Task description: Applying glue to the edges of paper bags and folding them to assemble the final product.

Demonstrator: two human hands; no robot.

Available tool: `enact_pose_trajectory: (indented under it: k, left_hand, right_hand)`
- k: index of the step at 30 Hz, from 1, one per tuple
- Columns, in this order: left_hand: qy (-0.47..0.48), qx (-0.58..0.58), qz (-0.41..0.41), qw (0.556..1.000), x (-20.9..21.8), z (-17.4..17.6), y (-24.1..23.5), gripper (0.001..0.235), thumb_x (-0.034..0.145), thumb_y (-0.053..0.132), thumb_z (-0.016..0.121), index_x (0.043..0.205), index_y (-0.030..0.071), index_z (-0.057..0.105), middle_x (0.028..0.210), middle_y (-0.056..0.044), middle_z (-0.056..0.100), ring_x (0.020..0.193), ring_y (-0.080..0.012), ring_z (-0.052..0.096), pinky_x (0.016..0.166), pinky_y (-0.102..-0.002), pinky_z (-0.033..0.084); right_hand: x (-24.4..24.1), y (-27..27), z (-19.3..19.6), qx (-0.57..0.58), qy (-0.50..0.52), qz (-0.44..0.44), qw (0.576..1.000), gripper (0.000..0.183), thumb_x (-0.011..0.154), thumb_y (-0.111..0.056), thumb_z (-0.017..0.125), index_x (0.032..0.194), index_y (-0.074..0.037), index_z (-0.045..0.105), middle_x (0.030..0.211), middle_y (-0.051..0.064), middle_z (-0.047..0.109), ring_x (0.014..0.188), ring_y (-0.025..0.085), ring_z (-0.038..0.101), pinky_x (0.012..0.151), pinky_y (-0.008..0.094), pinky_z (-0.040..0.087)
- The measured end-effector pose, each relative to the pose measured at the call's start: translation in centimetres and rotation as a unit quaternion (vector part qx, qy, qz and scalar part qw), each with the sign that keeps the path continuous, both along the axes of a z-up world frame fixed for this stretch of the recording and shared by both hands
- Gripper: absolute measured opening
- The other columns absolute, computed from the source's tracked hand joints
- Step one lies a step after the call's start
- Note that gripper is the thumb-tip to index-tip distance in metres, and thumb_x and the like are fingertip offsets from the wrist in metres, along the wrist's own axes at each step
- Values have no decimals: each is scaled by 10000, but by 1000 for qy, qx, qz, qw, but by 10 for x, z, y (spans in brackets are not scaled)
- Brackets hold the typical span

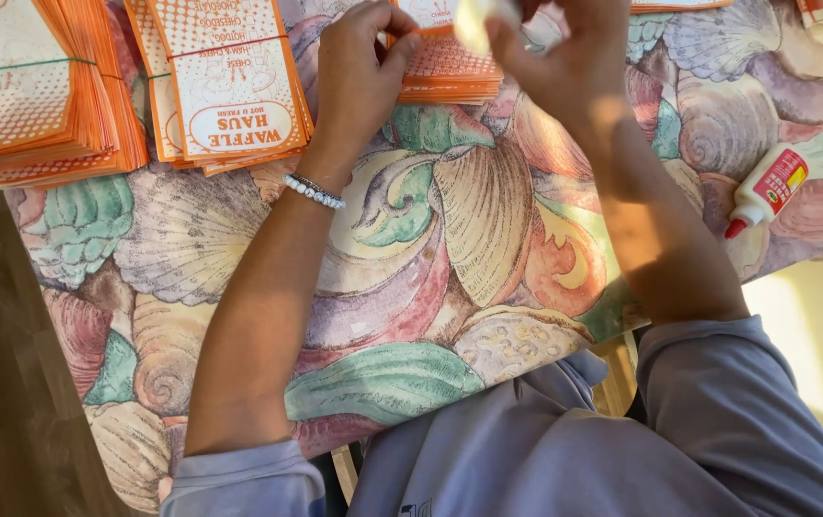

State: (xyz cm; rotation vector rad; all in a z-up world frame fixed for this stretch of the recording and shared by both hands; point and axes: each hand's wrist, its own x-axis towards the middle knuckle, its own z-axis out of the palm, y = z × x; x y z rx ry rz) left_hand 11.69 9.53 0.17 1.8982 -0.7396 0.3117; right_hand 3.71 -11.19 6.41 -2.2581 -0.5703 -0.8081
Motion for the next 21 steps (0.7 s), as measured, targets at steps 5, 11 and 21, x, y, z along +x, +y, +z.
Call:
enact_pose_trajectory:
  k: [5, 11, 21]
  left_hand:
    - [-25, -122, 2, 992, -6, 9, -1, 61, 998, 103, 616, 956, 71, 646, 816, -63, 753, 724, -166, 757, 647, -302, 578]
    - [-108, -175, -20, 978, -38, 41, 3, 303, 1118, 324, 506, 975, 68, 585, 834, -78, 632, 770, -183, 597, 692, -336, 467]
    - [-207, 0, -226, 952, -111, 26, -27, 251, 1002, 22, 625, 1215, -68, 528, 1368, -278, 535, 1245, -440, 601, 1051, -525, 558]
  right_hand:
    - [7, 17, -21, -173, 57, 12, 983, 244, 997, -144, 868, 1030, -3, 671, 932, 91, 735, 742, 204, 646, 703, 331, 522]
    - [35, -18, -65, -119, 142, -137, 973, 352, 854, -418, 795, 1091, -169, 721, 1106, 31, 759, 993, 304, 693, 855, 418, 498]
    - [-58, -57, -31, 531, 241, 37, 811, 300, 883, -193, 790, 1122, -43, 688, 1047, 119, 766, 890, 223, 736, 780, 406, 628]
